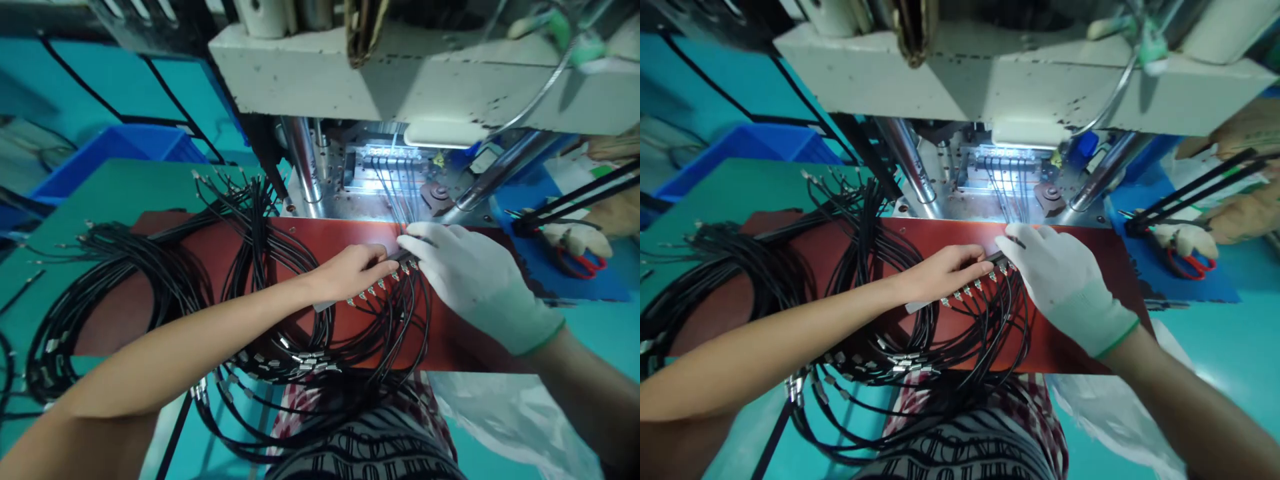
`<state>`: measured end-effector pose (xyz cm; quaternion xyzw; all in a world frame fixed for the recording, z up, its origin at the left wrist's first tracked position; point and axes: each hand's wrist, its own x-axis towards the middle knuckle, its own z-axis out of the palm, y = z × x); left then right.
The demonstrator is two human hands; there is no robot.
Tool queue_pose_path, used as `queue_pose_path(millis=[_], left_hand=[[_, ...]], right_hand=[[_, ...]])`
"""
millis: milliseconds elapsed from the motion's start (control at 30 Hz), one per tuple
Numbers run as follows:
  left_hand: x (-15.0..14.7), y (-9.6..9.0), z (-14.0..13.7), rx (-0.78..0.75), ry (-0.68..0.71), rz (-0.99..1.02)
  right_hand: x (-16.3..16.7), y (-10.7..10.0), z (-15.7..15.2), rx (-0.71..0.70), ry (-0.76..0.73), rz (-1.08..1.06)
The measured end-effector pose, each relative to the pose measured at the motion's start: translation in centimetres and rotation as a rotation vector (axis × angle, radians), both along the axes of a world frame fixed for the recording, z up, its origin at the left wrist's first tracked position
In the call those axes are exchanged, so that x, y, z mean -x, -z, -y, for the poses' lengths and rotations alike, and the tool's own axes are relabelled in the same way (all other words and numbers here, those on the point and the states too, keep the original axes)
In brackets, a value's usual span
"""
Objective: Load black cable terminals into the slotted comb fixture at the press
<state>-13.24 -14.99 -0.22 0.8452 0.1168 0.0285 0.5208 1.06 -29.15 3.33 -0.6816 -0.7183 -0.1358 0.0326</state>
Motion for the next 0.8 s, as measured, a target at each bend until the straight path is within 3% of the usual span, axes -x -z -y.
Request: queue_pose_path(millis=[67, 133, 200, 267, 333, 433, 500, 633, 733, 800], left_hand=[[-1.0, -1.7, 0.5, -0.035, 0.08, -0.042], [-2.5, -2.4, 0.4, 0.062, 0.062, -0.074], [-4.2, -1.7, -0.4, 0.281, -0.188, -0.065], [-6.1, -0.3, -1.6, 0.542, -0.568, 0.017], [-8.1, 1.0, -2.5, 0.812, -0.74, 0.069], [-10.9, 1.5, -2.7, 1.133, -0.573, -0.035], [-12.2, 1.0, -2.3, 1.212, -0.485, -0.091], [-13.0, -0.4, -2.0, 1.229, -0.474, -0.035], [-12.6, -0.1, -2.1, 1.221, -0.478, -0.032], [-12.2, 0.6, -2.2, 1.216, -0.477, -0.04]], right_hand=[[-2.0, -0.6, 1.1, 0.03, -0.033, 0.103], [-3.5, -0.5, 3.1, 0.025, 0.008, 0.164], [-4.9, 0.4, 6.1, 0.043, 0.089, 0.189], [-6.5, 1.8, 9.5, 0.102, 0.198, 0.16], [-8.1, 3.3, 12.5, 0.181, 0.354, 0.084], [-9.4, 4.5, 14.8, 0.36, 0.573, -0.023], [-9.5, 4.6, 14.3, 0.438, 0.632, -0.046], [-8.9, 4.0, 10.0, 0.404, 0.565, -0.092], [-9.3, 3.5, 6.5, 0.373, 0.469, -0.251], [-10.2, 3.2, 4.3, 0.381, 0.32, -0.362]])
